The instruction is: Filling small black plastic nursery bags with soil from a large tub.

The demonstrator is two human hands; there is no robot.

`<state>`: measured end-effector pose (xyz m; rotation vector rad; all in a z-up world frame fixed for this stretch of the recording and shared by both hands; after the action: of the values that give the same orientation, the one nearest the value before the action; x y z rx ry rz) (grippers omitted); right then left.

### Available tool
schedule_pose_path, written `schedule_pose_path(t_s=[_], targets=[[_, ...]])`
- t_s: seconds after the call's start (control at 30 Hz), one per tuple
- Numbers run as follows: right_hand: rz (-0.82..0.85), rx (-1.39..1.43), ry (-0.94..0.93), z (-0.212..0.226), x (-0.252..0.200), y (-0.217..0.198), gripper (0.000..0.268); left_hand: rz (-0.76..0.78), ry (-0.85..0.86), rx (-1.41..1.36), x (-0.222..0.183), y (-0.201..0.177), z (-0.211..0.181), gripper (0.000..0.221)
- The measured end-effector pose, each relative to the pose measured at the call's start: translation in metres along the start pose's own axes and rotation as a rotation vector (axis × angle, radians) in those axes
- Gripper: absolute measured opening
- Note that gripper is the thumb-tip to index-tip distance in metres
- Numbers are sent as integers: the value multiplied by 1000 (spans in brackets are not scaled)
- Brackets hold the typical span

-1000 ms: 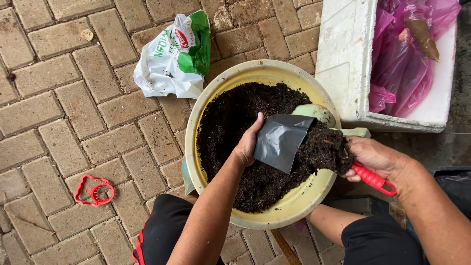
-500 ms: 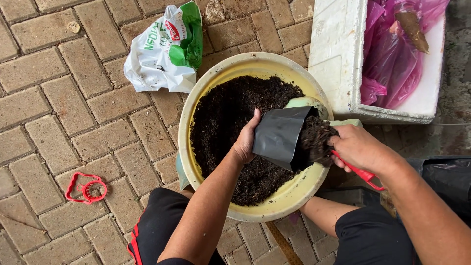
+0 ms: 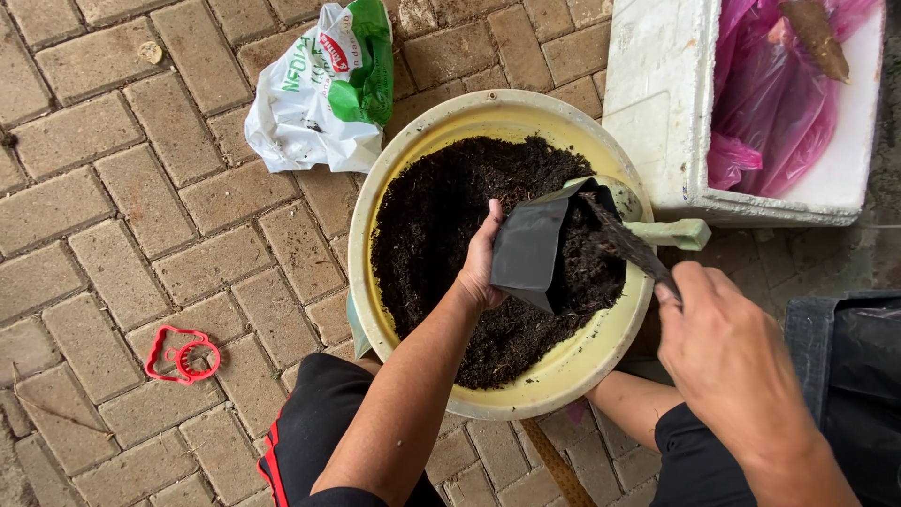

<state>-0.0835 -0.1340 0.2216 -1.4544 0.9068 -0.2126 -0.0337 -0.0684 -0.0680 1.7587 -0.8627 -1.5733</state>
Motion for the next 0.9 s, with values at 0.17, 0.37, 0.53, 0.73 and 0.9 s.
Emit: schedule_pose_path(t_s=[0.17,0.37,0.53,0.73,0.9], targets=[[-37,264,91,-33,-28,-14,21,-7,18,-16,0,-3,-3,105],[40,870,453,-99,-12,79,26,61,101,-136,-5,-9,-24,99],[418,642,571,-102,32,260,48,-39,149,-54,6,-35,-28,100],[554,96,323,-89,65,431,34,-22,172,-201,-36,10,-60,94],[624,340,494,-68,39,533,23,-185,162,-136,-12,-37,-45,102]])
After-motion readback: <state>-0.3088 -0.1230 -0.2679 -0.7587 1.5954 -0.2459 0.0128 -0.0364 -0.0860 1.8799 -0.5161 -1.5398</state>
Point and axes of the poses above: each hand's wrist, its own x-axis towards the middle knuckle, its own y-axis out of the palm, z = x × y, the point moved 9 cm from there along x, towards the middle knuckle, and after that the axes turned 3 degrees about y, right-handed, at the moved point
